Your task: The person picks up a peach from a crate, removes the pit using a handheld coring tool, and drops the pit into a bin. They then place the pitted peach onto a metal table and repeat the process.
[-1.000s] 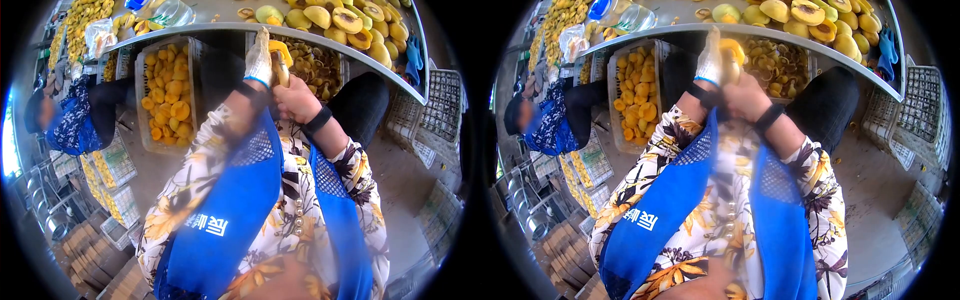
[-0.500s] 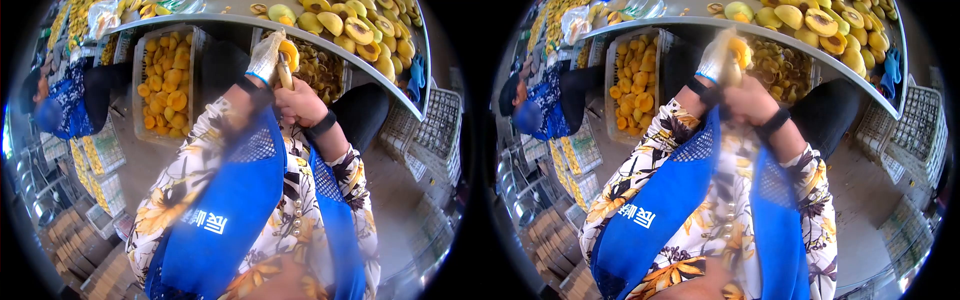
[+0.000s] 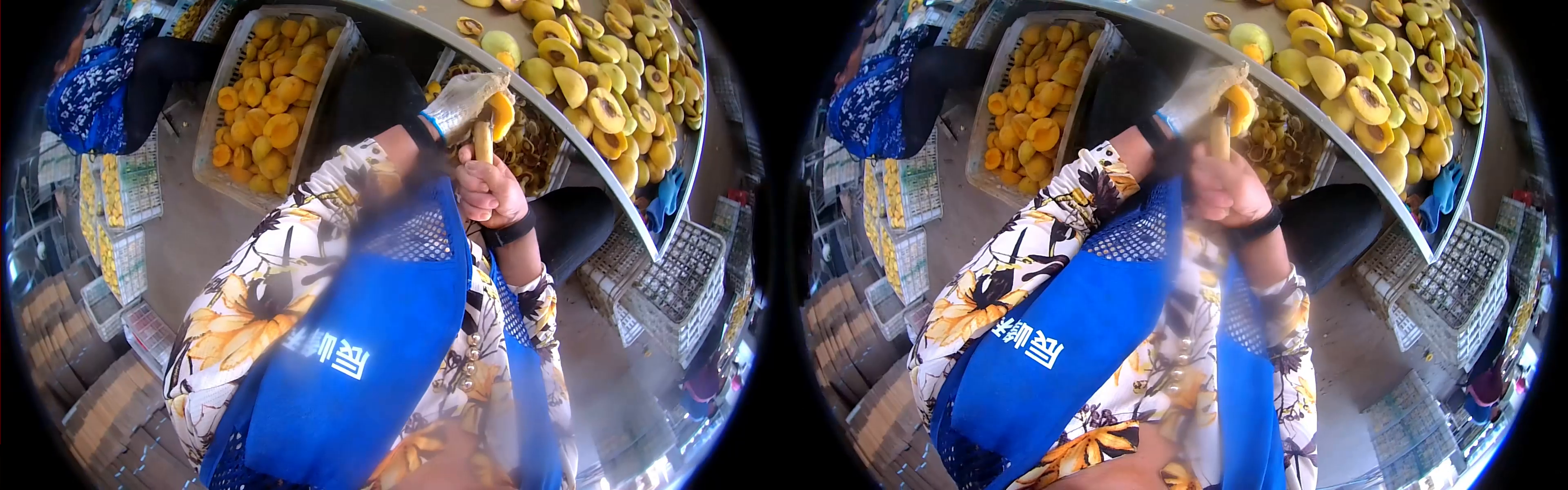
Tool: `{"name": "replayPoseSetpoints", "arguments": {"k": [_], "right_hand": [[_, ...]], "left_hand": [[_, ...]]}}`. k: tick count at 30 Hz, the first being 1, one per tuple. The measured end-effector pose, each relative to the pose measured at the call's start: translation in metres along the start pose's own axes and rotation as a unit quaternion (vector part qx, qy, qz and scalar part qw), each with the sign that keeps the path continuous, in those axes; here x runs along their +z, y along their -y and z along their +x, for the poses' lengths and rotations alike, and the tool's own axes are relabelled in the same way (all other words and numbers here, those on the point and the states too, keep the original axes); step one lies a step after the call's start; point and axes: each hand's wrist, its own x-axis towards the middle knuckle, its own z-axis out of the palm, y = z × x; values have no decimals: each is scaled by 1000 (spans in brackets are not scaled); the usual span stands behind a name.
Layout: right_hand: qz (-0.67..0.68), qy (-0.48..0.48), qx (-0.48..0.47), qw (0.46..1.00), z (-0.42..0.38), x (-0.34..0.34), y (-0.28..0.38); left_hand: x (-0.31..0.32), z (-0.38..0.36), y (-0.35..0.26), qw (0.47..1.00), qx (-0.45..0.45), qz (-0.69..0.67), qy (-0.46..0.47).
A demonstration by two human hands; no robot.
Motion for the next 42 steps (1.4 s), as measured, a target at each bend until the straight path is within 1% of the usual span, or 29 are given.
{"name": "replayPoseSetpoints", "arguments": {"k": [1,4,5,8,9,10,11,12,13,14,16,19,21,22,23,26,28,29,30,32,33,35,36,37,38,39,40,41,42], "right_hand": [[-1,-1,-14,1000,1,3,-2],[-12,47,-37,998,5,-1,-8],[-24,50,-43,998,6,-1,-7],[-49,3,-91,995,14,-4,-9],[-70,8,-113,991,11,2,-6],[-98,3,-166,981,11,-5,-6],[-174,-112,-176,963,10,0,-2],[-244,-227,-181,925,11,4,1],[-367,-337,-189,846,17,-15,1],[-438,-375,-227,785,19,-20,2],[-495,-395,-292,717,21,-23,10],[-537,-414,-322,661,32,-25,21],[-555,-414,-340,637,36,-21,23],[-564,-414,-348,624,37,-18,24],[-562,-429,-324,629,36,-13,26],[-591,-447,-359,568,40,-17,25],[-397,-404,-311,763,30,-6,33],[-288,-370,-275,839,26,-2,35],[-296,-332,-257,858,24,-15,40],[-270,-291,-225,890,22,-25,42],[-304,-314,-227,870,23,-23,40],[-375,-352,-228,827,26,-16,34],[-459,-391,-210,770,28,-19,34],[-576,-416,-242,661,32,-27,33],[-676,-426,-275,535,38,-32,29],[-702,-428,-269,502,39,-25,25],[-725,-433,-263,466,38,-18,22],[-752,-450,-227,423,41,-14,22],[-766,-447,-206,414,42,-12,22]], "left_hand": [[0,-1,1,999,4,-26,21],[4,-3,0,991,-54,-109,47],[9,-7,-3,995,-10,-90,41],[-2,8,9,981,-60,-182,-35],[-9,1,8,994,-21,-95,-52],[-15,-7,6,997,14,-2,-77],[-18,-18,-1,989,45,90,-107],[-22,-15,0,990,8,21,-137],[-25,-12,1,984,-25,-52,-171],[-28,-9,2,969,-51,-124,-210],[-38,2,14,977,-12,-74,-198],[-21,-10,7,983,-7,-56,-178],[-20,-7,23,977,165,64,-115],[-22,-6,28,973,179,101,-104],[-19,-9,27,967,193,137,-93],[-13,-14,26,956,213,185,-74],[-11,-17,24,951,210,214,-79],[-6,-21,19,956,182,211,-94],[0,-27,11,960,154,207,-109],[17,-38,-11,974,55,156,-156],[19,-41,-12,961,73,206,-168],[11,-37,0,965,137,172,-142],[1,-33,8,963,174,158,-135],[-4,-30,15,945,208,203,-148],[-7,-26,23,923,241,249,-165],[-3,-27,18,937,152,250,-191],[1,-33,16,934,123,252,-221],[2,-31,24,941,117,219,-232],[3,-29,28,947,111,185,-239]]}}
